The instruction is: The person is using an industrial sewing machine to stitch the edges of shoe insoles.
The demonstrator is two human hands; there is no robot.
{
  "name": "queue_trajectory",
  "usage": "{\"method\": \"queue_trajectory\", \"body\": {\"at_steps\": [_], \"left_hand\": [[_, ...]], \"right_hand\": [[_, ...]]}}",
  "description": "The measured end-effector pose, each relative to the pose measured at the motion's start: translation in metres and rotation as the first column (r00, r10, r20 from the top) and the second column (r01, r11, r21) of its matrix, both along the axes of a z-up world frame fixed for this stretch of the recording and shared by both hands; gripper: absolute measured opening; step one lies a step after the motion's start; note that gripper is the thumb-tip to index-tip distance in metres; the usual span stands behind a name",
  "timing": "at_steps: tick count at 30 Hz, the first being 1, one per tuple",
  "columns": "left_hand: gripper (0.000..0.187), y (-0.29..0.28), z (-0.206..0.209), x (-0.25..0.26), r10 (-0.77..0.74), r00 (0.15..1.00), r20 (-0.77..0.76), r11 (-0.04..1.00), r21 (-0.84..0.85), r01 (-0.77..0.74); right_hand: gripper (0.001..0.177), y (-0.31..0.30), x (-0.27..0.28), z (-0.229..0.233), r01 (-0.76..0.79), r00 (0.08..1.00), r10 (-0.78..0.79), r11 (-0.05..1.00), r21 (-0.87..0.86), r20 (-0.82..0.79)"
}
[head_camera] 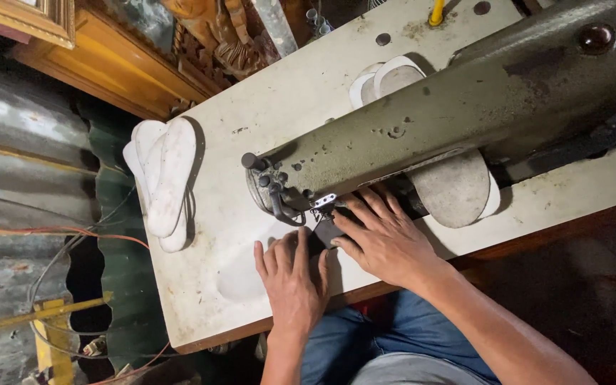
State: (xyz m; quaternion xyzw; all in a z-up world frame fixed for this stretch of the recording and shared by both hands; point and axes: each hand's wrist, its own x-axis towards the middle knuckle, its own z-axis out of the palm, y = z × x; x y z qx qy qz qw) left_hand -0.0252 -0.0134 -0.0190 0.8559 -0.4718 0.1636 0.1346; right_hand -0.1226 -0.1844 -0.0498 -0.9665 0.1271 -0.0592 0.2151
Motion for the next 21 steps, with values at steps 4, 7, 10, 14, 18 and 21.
{"method": "queue_trajectory", "body": {"at_steps": [4, 7, 10, 14, 18, 21], "left_hand": [[0.045, 0.004, 0.003, -0.003, 0.006, 0.99, -0.144, 1.0, 0.016, -0.003], [0.049, 0.008, 0.002, -0.005, 0.043, 0.968, -0.248, 0.997, 0.076, -0.025], [0.049, 0.008, 0.007, -0.009, 0.041, 0.971, -0.237, 0.996, 0.091, -0.02], [0.051, 0.008, 0.012, -0.02, 0.044, 0.96, -0.277, 0.996, 0.084, -0.022], [0.053, 0.017, 0.033, -0.029, 0.008, 0.912, -0.409, 0.997, 0.068, 0.022], [0.06, 0.036, 0.035, -0.034, 0.068, 0.837, -0.543, 0.993, 0.114, -0.007]], "right_hand": [[0.055, 0.0, -0.001, -0.002, -0.012, 1.0, 0.012, 1.0, 0.0, -0.003], [0.052, -0.001, -0.003, -0.003, -0.011, 0.999, 0.012, 1.0, -0.024, 0.042], [0.051, -0.001, -0.002, -0.002, -0.012, 0.998, 0.012, 1.0, -0.016, 0.054], [0.051, -0.002, -0.002, -0.003, -0.026, 1.0, 0.026, 0.999, 0.033, 0.007], [0.054, -0.003, -0.002, -0.006, -0.032, 0.998, 0.036, 0.997, 0.063, -0.054], [0.054, -0.004, -0.001, -0.006, -0.038, 0.998, 0.042, 0.998, 0.058, -0.056]]}}
